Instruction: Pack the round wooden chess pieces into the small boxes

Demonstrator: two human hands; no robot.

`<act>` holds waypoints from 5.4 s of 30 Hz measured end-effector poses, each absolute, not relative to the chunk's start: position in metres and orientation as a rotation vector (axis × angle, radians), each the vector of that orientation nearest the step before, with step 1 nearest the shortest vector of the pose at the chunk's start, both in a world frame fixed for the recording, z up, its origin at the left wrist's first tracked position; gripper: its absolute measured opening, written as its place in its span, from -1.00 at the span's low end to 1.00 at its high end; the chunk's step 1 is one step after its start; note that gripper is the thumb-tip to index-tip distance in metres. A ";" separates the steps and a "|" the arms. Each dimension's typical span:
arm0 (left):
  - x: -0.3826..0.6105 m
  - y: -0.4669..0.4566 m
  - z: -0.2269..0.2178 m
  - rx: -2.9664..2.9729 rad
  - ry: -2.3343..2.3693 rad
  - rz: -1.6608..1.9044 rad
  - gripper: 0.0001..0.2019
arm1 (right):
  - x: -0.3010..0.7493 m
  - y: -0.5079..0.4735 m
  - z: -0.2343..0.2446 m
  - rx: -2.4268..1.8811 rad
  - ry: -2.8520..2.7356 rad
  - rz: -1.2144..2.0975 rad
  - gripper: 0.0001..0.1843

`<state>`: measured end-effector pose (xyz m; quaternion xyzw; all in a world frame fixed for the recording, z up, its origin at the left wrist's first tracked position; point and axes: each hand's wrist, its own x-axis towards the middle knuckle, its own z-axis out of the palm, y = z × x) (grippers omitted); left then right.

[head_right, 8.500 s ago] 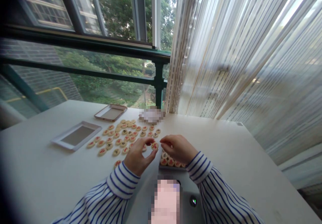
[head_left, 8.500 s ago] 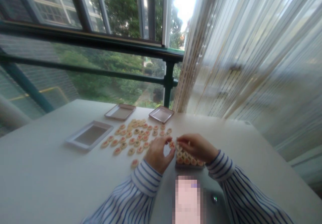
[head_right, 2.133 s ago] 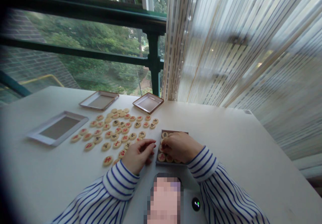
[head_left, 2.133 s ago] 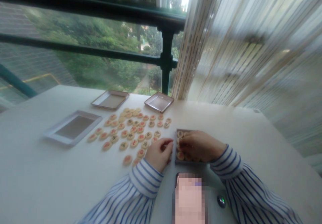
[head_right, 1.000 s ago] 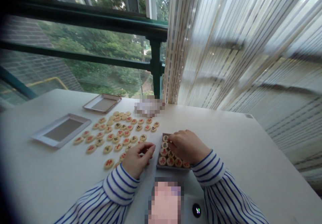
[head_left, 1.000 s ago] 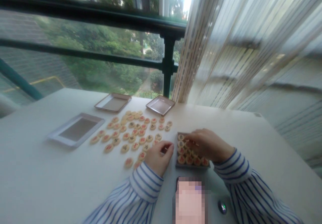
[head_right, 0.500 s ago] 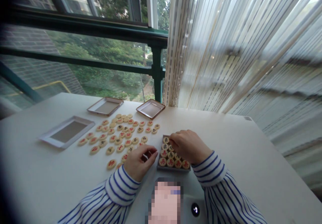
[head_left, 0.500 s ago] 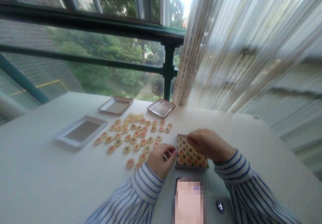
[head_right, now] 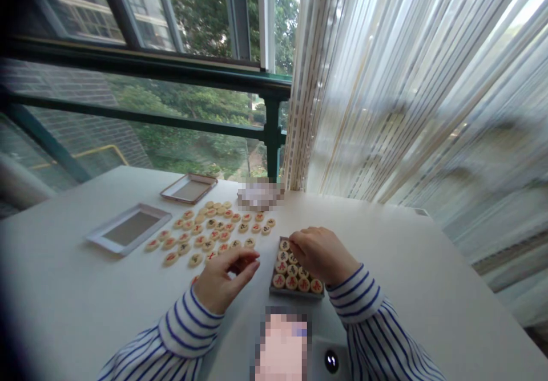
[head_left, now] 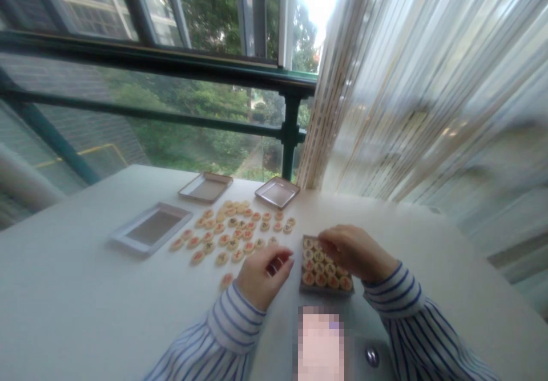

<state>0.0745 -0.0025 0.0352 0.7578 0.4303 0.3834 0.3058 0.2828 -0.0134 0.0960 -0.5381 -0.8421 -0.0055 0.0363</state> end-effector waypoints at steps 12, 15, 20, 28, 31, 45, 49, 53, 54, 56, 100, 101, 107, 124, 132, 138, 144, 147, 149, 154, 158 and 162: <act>0.008 -0.007 0.051 2.303 1.190 0.622 -0.80 | 0.269 -0.019 0.089 -1.477 -2.581 0.067 -0.80; -0.016 0.002 0.053 2.265 1.376 0.771 -0.79 | 0.262 -0.020 0.088 -1.458 -2.593 0.065 -0.80; -0.040 0.010 0.050 2.251 1.489 0.843 -0.77 | 0.254 -0.018 0.090 -1.437 -2.661 0.034 -0.79; -0.043 0.006 0.033 2.526 1.352 0.812 -0.78 | 0.243 -0.017 0.094 -1.444 -2.751 -0.027 -0.79; -0.037 0.003 0.021 2.666 1.274 0.823 -0.78 | 0.234 -0.017 0.093 -1.432 -2.785 -0.034 -0.78; -0.023 -0.003 -0.005 2.712 1.421 0.917 -0.75 | 0.188 -0.018 0.075 -1.386 -2.818 0.023 -0.78; -0.023 -0.004 -0.010 2.686 1.436 0.929 -0.77 | 0.177 -0.018 0.070 -1.371 -2.850 0.054 -0.78; -0.022 -0.004 -0.014 2.681 1.431 0.916 -0.78 | 0.174 -0.019 0.069 -1.349 -2.863 0.065 -0.80; -0.022 -0.004 -0.015 2.682 1.425 0.914 -0.78 | 0.174 -0.019 0.069 -1.348 -2.861 0.065 -0.80; -0.021 -0.003 -0.016 2.676 1.414 0.923 -0.79 | 0.174 -0.019 0.068 -1.344 -2.862 0.070 -0.79; 0.046 -0.009 0.045 2.709 1.102 1.151 -0.84 | 0.252 -0.042 0.099 -1.400 -2.309 0.327 -0.80; 0.049 -0.009 0.047 2.705 1.095 1.150 -0.84 | 0.255 -0.042 0.098 -1.403 -2.301 0.333 -0.80; 0.070 -0.006 0.053 2.674 1.080 1.116 -0.86 | 0.265 -0.040 0.093 -1.392 -2.274 0.375 -0.79; 0.103 0.003 0.033 2.557 1.000 1.211 -0.83 | 0.285 -0.028 0.088 -1.439 -2.147 0.455 -0.81; 0.101 0.000 0.028 2.548 1.025 1.274 -0.85 | 0.278 -0.024 0.080 -1.341 -2.080 0.766 -0.78; 0.101 0.000 0.023 2.519 1.011 1.309 -0.84 | 0.274 -0.022 0.076 -1.258 -1.951 0.920 -0.76; 0.102 0.000 0.019 2.403 0.993 1.318 -0.82 | 0.273 -0.021 0.074 -1.282 -1.911 0.857 -0.79; 0.102 -0.003 0.020 2.269 0.969 1.306 -0.79 | 0.274 -0.022 0.075 -1.312 -1.910 0.861 -0.79; 0.101 -0.004 0.022 2.158 0.963 1.264 -0.79 | 0.275 -0.023 0.077 -1.326 -1.913 0.862 -0.78; 0.099 -0.005 0.023 1.835 0.985 1.101 -0.84 | 0.276 -0.026 0.080 -1.329 -1.939 0.850 -0.79; 0.100 -0.001 0.014 1.630 0.953 1.048 -0.82 | 0.277 -0.026 0.081 -1.351 -1.966 0.803 -0.81; 0.102 0.001 0.008 1.511 0.910 1.013 -0.80 | 0.279 -0.026 0.082 -1.350 -1.991 0.789 -0.81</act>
